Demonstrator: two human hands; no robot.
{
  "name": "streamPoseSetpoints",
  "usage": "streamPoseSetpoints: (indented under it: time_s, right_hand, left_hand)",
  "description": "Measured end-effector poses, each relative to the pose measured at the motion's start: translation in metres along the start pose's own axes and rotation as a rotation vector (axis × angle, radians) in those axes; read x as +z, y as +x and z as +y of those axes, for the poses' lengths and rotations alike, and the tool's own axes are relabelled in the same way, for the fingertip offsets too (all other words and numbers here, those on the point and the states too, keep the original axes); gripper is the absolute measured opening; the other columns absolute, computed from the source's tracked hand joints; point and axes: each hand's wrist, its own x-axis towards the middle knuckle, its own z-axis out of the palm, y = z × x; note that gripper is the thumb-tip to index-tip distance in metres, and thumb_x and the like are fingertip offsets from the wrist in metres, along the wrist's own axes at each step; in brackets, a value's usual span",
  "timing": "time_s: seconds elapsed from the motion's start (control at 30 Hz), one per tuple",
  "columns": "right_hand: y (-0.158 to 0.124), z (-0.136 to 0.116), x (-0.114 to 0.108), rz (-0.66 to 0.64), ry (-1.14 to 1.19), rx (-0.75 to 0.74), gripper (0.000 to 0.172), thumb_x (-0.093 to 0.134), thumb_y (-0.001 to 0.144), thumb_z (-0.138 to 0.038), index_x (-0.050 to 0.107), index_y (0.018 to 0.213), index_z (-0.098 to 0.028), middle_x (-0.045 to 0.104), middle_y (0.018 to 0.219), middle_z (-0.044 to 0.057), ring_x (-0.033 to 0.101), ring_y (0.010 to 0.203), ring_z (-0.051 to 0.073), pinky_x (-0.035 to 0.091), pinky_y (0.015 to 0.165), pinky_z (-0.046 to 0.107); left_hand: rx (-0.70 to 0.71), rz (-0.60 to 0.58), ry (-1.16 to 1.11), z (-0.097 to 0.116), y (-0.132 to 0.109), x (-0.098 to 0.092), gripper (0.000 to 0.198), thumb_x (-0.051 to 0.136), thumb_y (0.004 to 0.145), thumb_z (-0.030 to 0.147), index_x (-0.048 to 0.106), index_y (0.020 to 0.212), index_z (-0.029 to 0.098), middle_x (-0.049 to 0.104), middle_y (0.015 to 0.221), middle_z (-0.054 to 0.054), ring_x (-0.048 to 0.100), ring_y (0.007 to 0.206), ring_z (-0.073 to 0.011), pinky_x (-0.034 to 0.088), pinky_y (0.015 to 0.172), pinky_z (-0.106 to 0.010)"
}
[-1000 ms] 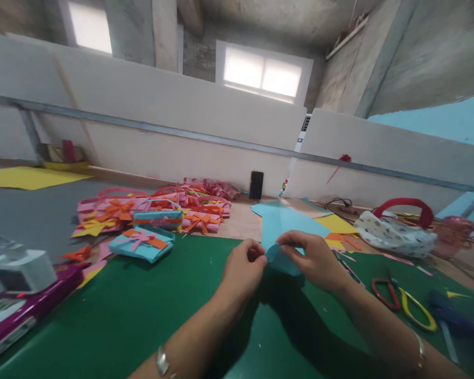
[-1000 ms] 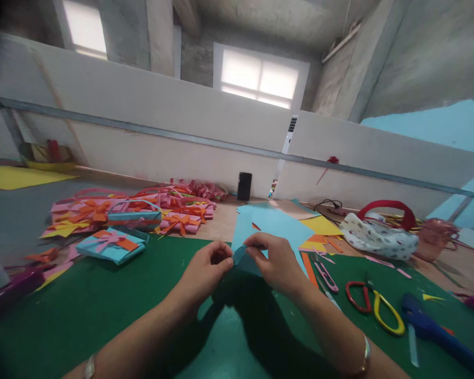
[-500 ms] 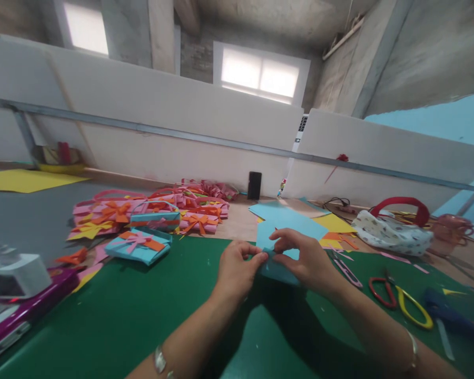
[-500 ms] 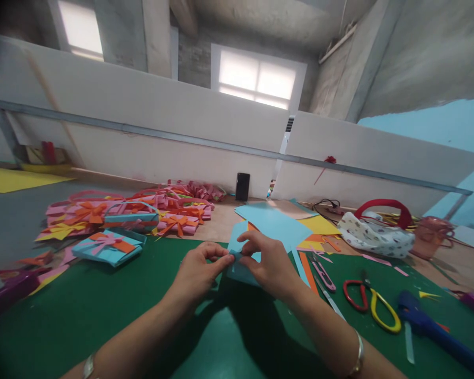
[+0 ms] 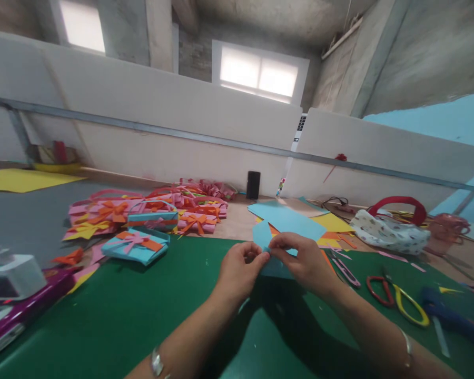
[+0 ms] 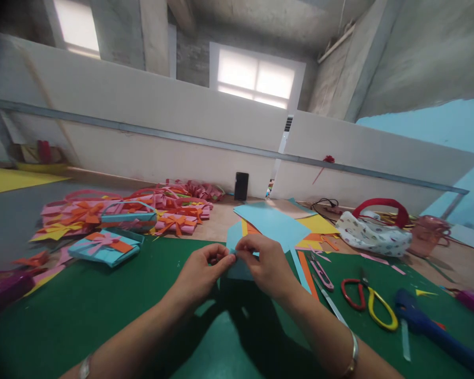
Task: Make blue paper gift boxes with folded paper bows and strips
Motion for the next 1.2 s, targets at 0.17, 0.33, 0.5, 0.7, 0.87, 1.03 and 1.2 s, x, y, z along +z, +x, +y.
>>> streamPoseSetpoints:
  time_s: [0.17,0.33,0.5,0.7,0.87,1.03,1.2]
  right_hand:
    - [-0.001,0.002,0.002,0.012,0.004,-0.015,0.013,0.055,0.081,-0.014,0.065,0.089,-0.018,0.068,0.083,0.003,0.061,0.078,0.016,0.045,0.071,0.027]
    - [0.0,0.002,0.001,0.004,-0.009,-0.049,0.012,0.054,0.083,-0.014,0.066,0.081,-0.018,0.067,0.08,0.002,0.059,0.078,0.015,0.043,0.071,0.027]
    - [0.0,0.0,-0.001,-0.023,-0.016,-0.035,0.012,0.053,0.083,-0.017,0.065,0.082,-0.019,0.065,0.078,0.002,0.057,0.075,0.015,0.043,0.068,0.027]
    - [0.001,0.002,-0.004,-0.04,0.003,-0.007,0.01,0.054,0.081,-0.019,0.064,0.079,-0.019,0.062,0.076,0.002,0.055,0.073,0.015,0.043,0.067,0.028]
    - [0.004,0.005,-0.005,-0.005,0.0,0.022,0.01,0.052,0.081,-0.018,0.062,0.078,-0.019,0.06,0.074,0.001,0.054,0.07,0.015,0.042,0.063,0.027]
    - [0.004,0.006,-0.004,-0.026,0.019,0.041,0.011,0.051,0.081,-0.019,0.062,0.082,-0.018,0.062,0.078,0.002,0.056,0.073,0.016,0.043,0.064,0.027]
    - [0.004,0.005,-0.004,-0.063,0.009,-0.025,0.014,0.05,0.082,-0.017,0.065,0.082,-0.019,0.062,0.08,0.003,0.056,0.076,0.016,0.043,0.067,0.027]
  left_hand:
    - [-0.003,0.003,0.012,-0.002,0.001,-0.001,0.018,0.059,0.064,0.035,0.054,0.058,0.019,0.051,0.056,0.003,0.044,0.056,-0.0121,0.034,0.051,-0.022]
    - [-0.003,0.005,0.005,0.004,-0.001,-0.002,0.018,0.06,0.065,0.035,0.059,0.062,0.017,0.055,0.059,0.002,0.047,0.059,-0.0133,0.036,0.056,-0.024]
    - [-0.014,0.022,-0.034,0.01,-0.002,-0.003,0.02,0.058,0.067,0.035,0.061,0.064,0.016,0.057,0.061,0.001,0.048,0.061,-0.0128,0.037,0.059,-0.024]
    - [-0.066,-0.025,-0.058,0.008,-0.002,-0.003,0.028,0.055,0.069,0.041,0.061,0.06,0.015,0.051,0.054,0.004,0.043,0.051,-0.0105,0.033,0.05,-0.022]
    - [-0.051,-0.033,-0.034,0.008,-0.003,-0.003,0.017,0.06,0.065,0.031,0.064,0.065,0.014,0.058,0.059,0.001,0.049,0.058,-0.0122,0.037,0.056,-0.024]
    - [-0.052,-0.022,0.0,0.005,-0.003,-0.002,0.019,0.058,0.067,0.033,0.059,0.059,0.016,0.051,0.051,0.004,0.044,0.048,-0.0107,0.035,0.051,-0.024]
    - [0.012,0.068,0.078,0.004,-0.002,-0.001,0.01,0.06,0.064,0.023,0.058,0.055,0.017,0.054,0.058,0.002,0.048,0.061,-0.0135,0.036,0.058,-0.024]
